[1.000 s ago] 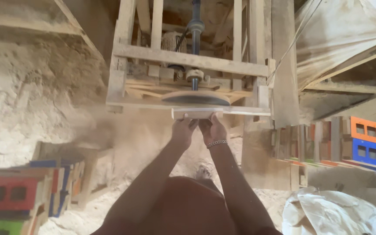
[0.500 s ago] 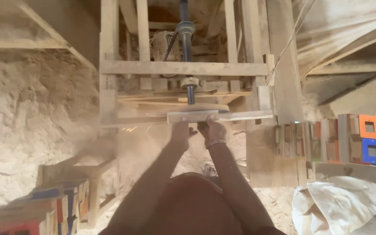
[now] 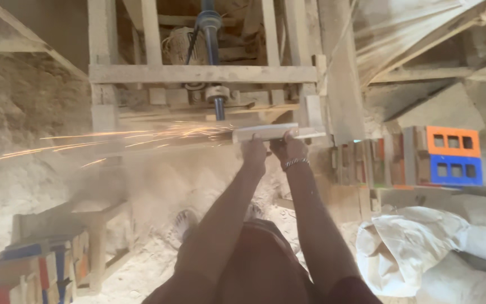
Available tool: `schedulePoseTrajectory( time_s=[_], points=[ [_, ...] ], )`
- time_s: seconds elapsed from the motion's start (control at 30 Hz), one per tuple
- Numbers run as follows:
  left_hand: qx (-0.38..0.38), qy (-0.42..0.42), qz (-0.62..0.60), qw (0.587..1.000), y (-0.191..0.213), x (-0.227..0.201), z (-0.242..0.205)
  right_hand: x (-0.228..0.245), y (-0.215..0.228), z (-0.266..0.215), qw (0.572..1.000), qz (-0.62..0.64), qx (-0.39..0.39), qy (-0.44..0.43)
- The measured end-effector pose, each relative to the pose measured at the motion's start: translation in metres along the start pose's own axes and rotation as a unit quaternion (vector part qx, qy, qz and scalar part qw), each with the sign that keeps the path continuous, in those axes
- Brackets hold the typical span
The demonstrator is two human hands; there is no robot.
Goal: The person repeatedly picks up small, colorful wooden blocks and presses them against a rotating grinding wheel to smooth their surfaces. After each block is processed, it is placed on a growing stack nearby.
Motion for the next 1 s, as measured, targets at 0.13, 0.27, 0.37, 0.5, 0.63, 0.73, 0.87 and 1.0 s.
schedulePoseTrajectory(
  time_s=[0.13, 0.27, 0.37, 0.5, 0.63, 0.73, 0.87, 1.0],
  points=[
    [0.241, -0.078, -0.293, 0.922, -0.083, -0.007, -0.047, 0.075, -0.003, -0.097, 0.985, -0.036, 0.136, 0.096],
    [0.247, 0.123, -0.377, 0.884, -0.097, 0.031, -0.136, 0.101, 0.044, -0.221, 0.97, -0.057, 0.141, 0.189],
    [0.355, 0.184, -0.279, 0.873, -0.12, 0.028, -0.181, 0.097, 0.056, -0.302, 0.925, -0.062, 0.288, 0.239],
    [0.499, 0.16, -0.17, 0.835, -0.18, 0.009, -0.198, 0.107, 0.118, -0.334, 0.972, -0.091, 0.147, 0.158],
    [0.495, 0.19, -0.142, 0.836, -0.213, 0.026, -0.184, 0.159, 0.115, -0.382, 0.882, -0.309, 0.232, 0.27],
    [0.494, 0.158, -0.086, 0.85, -0.226, 0.038, -0.175, 0.206, 0.112, -0.394, 0.772, -0.498, 0.198, 0.343],
    [0.373, 0.182, 0.108, 0.903, -0.192, 0.067, -0.175, 0.261, 0.146, -0.371, 0.688, -0.637, 0.102, 0.333],
    [0.331, 0.201, 0.177, 0.905, -0.159, 0.078, -0.171, 0.311, 0.206, -0.327, 0.557, -0.785, -0.002, 0.272]
  ],
)
Point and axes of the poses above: each hand's wrist, its own z-axis towards the middle knuckle, its own y-axis out of the back of the hand, x = y × z, the point moved 9 cm from there along z, towards the middle knuckle, and after that the axes turned 14 degrees about x, right-handed, at the moved point
